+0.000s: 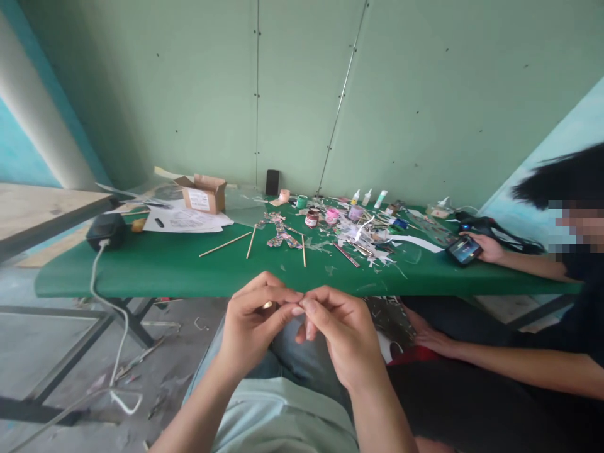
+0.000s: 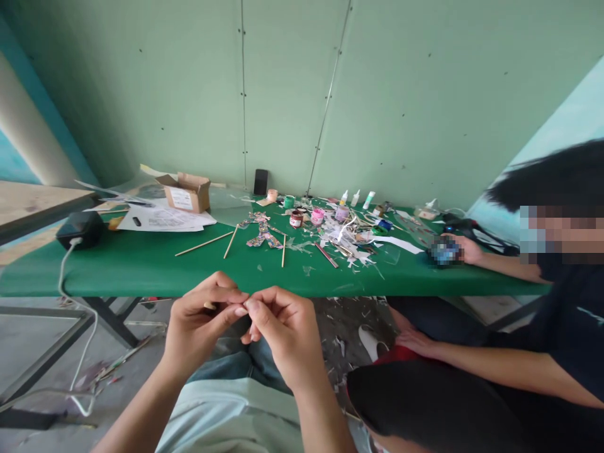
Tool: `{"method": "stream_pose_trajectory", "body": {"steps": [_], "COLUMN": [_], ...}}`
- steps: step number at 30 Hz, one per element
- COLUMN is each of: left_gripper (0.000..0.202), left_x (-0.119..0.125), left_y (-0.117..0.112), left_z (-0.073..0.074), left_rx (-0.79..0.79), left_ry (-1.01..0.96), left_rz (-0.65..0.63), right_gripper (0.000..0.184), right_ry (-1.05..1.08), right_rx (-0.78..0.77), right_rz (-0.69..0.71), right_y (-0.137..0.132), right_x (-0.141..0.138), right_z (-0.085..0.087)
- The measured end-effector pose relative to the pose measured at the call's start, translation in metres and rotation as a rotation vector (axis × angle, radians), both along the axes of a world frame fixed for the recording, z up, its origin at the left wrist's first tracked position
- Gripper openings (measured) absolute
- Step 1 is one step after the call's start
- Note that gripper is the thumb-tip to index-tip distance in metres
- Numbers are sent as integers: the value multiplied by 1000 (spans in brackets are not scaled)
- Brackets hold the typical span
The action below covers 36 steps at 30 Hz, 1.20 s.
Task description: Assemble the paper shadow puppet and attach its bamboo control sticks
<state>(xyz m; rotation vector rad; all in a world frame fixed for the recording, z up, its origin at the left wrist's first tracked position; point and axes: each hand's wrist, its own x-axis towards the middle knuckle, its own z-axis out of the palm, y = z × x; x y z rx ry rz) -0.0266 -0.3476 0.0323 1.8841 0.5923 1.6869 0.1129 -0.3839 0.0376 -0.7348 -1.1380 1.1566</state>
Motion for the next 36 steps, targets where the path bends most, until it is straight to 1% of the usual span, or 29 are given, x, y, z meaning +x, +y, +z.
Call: {"method": "stream_pose_trajectory", "body": {"steps": [4,8,12,16,20,24,26,30,33,36], "left_gripper": [4,6,9,13,11,6,6,4,5,3], "left_x": [-1,-3,-6,-7,-2,3,4,2,1,2], "left_y": [-2,-2,-1,-1,-5,-9,-9,-9,-10,-13], "left_z": [5,7,7,5,4,4,3,4,5,8], "left_rx": [33,72,132,159,153,121,104,120,144,125], "left_ry": [21,91,185,241,209,155,151,153,118,83], "left_rz": [1,1,-17,4,42,86,105,129,103,73], "right_gripper": [22,23,24,26,27,25,23,22,21,21], "right_ry": [-32,-95,-161,-153,-143,-170,-176,-127,-82,-78], "right_rx": [0,-2,-9,-15,-13,39,56,65,50,33], "right_rz": [-2,-13,-23,-27,-53,-151,-171,-159,-126,-78], "right_y": [-2,-5,-7,-8,-8,-10,-11,-13,-14,-15], "right_x": [2,8,11,10,6,2,0,-3,-4,-2], "right_z": [2,3,2,2,3,2,1,2,2,2]}}
